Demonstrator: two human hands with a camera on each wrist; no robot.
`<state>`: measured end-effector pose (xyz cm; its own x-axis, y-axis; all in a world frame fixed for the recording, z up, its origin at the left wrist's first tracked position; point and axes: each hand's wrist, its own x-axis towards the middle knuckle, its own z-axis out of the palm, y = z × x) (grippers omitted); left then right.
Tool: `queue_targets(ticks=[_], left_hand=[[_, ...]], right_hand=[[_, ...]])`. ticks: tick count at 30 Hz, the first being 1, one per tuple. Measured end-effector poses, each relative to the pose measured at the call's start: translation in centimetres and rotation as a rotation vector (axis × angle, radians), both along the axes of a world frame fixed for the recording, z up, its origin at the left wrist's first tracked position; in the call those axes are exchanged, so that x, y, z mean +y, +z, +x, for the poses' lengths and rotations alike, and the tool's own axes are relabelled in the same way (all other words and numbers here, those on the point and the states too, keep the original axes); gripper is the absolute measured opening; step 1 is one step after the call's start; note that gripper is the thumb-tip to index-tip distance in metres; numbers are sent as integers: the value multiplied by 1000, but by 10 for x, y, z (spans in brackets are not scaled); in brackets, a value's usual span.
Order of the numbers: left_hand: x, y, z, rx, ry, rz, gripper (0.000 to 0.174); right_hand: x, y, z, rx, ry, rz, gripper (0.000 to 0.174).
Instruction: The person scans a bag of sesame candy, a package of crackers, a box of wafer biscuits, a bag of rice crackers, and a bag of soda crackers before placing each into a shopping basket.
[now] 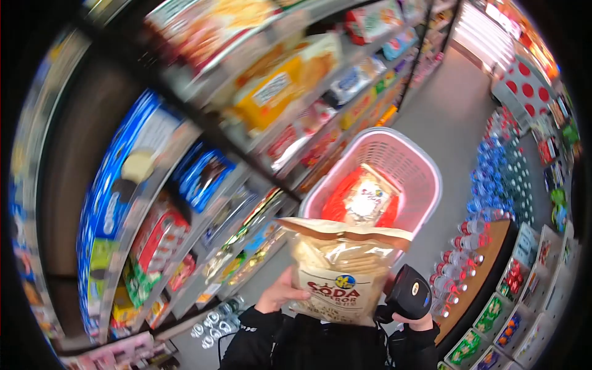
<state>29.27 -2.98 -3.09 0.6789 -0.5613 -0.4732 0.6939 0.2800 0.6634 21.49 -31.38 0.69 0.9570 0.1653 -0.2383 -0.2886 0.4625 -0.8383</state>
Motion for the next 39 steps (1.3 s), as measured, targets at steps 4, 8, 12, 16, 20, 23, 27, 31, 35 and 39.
queue_targets(ticks=[4, 8, 12, 16, 20, 23, 27, 31, 35, 39], left_hand=[[50, -26, -60, 42, 140, -92, 89], [94, -12, -107, -48, 230, -40, 85], [140, 13, -136, -134, 224, 13, 79], [183, 9, -176, -196, 336, -108, 70], [221, -44, -218, 85, 592, -202, 65], [236, -56, -230, 264, 767, -350, 62], [229, 63, -224, -41, 843, -375, 56], [282, 65, -217, -175, 614, -513, 57], [306, 46, -221, -278, 506, -634, 57], [315, 36, -212, -341, 384, -762, 58]], right_hand=[[44, 9, -18, -149, 151, -266, 78], [84, 4, -45, 14, 203, -224, 83], [130, 12, -61, 10, 320, -293, 76], [188, 43, -65, -71, 422, -157, 74], [251, 61, -82, -171, 757, 7, 76], [276, 61, -95, -265, 862, -11, 66], [288, 45, -111, -425, 848, -243, 58], [306, 65, -130, -303, 825, -234, 55], [319, 53, -139, -235, 921, -229, 53], [332, 45, -142, -264, 896, -222, 50]])
